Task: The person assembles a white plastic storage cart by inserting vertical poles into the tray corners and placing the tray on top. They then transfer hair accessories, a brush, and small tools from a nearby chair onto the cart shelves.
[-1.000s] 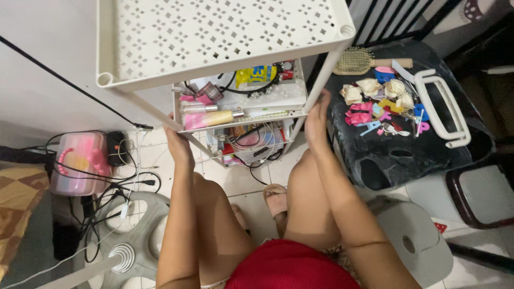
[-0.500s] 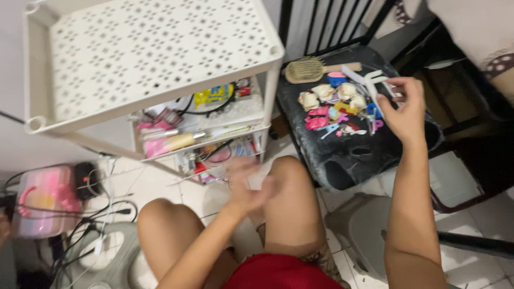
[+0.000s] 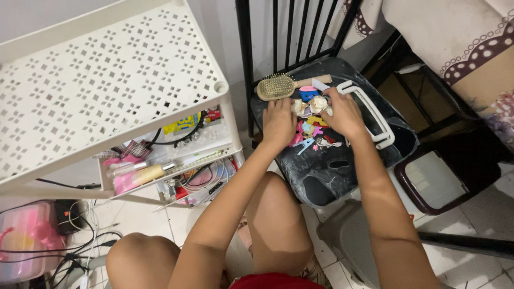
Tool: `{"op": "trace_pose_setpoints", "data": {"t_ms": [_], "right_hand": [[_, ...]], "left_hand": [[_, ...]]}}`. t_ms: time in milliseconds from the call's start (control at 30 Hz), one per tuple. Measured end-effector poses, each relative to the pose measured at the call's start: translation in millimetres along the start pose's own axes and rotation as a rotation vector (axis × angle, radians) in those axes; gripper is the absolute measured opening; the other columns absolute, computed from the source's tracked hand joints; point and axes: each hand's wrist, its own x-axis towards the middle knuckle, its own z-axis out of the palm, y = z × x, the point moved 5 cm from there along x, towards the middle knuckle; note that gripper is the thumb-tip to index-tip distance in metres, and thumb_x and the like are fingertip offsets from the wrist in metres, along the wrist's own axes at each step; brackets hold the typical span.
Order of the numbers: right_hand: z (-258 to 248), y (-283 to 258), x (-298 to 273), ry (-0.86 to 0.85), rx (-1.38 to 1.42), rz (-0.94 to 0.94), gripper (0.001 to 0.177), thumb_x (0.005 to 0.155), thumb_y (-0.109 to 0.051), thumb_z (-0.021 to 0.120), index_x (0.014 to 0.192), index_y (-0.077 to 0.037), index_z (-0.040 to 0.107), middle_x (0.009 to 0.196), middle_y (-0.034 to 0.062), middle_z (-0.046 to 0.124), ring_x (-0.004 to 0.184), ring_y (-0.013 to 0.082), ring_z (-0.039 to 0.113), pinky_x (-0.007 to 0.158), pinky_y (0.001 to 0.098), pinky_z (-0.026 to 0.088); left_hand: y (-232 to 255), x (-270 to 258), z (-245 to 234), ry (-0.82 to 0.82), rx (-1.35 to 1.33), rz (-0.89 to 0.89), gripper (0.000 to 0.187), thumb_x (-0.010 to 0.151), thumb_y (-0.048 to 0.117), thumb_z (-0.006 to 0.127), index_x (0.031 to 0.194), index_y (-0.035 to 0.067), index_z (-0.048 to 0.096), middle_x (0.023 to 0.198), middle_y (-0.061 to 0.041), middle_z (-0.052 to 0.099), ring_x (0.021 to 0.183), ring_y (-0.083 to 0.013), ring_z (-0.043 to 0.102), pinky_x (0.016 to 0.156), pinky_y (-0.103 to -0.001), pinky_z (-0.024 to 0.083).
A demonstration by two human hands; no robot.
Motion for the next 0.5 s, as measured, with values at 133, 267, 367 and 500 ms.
{"op": "trace_pose_setpoints", "data": {"t_ms": [133, 267, 367, 500], "right_hand": [[5, 8, 2, 0.005, 0.045, 0.035, 0.047, 0.082, -0.015, 0.078, 0.122, -0.006, 0.056, 0.105, 0.0170, 0.072, 0.106, 0.0393, 0.064, 0.093, 0.0485, 0.049], [5, 15, -3, 0.105, 0.073, 0.009, 0.043, 0.078, -0.009, 0.080, 0.115, -0.007, 0.057, 0.098, 0.0141, 0.072, 0.098, 0.0351, 0.067, 0.088, 0.0450, 0.053], [0, 27, -6, 0.217, 0.242, 0.082, 0.041, 0.079, -0.006, 0.080, 0.111, -0.006, 0.056, 0.098, 0.0144, 0.069, 0.093, 0.0281, 0.070, 0.082, 0.0398, 0.057], [-7, 51, -8, 0.289, 0.648, 0.235, 0.034, 0.087, -0.001, 0.071, 0.111, -0.006, 0.048, 0.100, 0.0135, 0.069, 0.087, 0.0217, 0.071, 0.067, 0.0376, 0.057]], "left_hand": [[-14, 21, 28, -0.115, 0.191, -0.009, 0.041, 0.079, 0.009, 0.069, 0.119, 0.003, 0.062, 0.113, -0.017, 0.069, 0.115, -0.0378, 0.058, 0.095, -0.051, 0.045], [-10, 30, 37, -0.109, 0.297, 0.019, 0.044, 0.078, 0.004, 0.068, 0.121, 0.003, 0.060, 0.114, -0.019, 0.069, 0.116, -0.0364, 0.060, 0.102, -0.052, 0.043], [1, 32, 24, -0.035, 0.150, 0.022, 0.045, 0.080, 0.004, 0.067, 0.124, 0.001, 0.058, 0.115, -0.020, 0.068, 0.114, -0.0361, 0.062, 0.102, -0.054, 0.043], [32, 28, -15, 0.144, -0.234, 0.164, 0.042, 0.091, 0.007, 0.066, 0.130, -0.002, 0.055, 0.119, -0.020, 0.066, 0.115, -0.0366, 0.063, 0.105, -0.052, 0.044]]}}
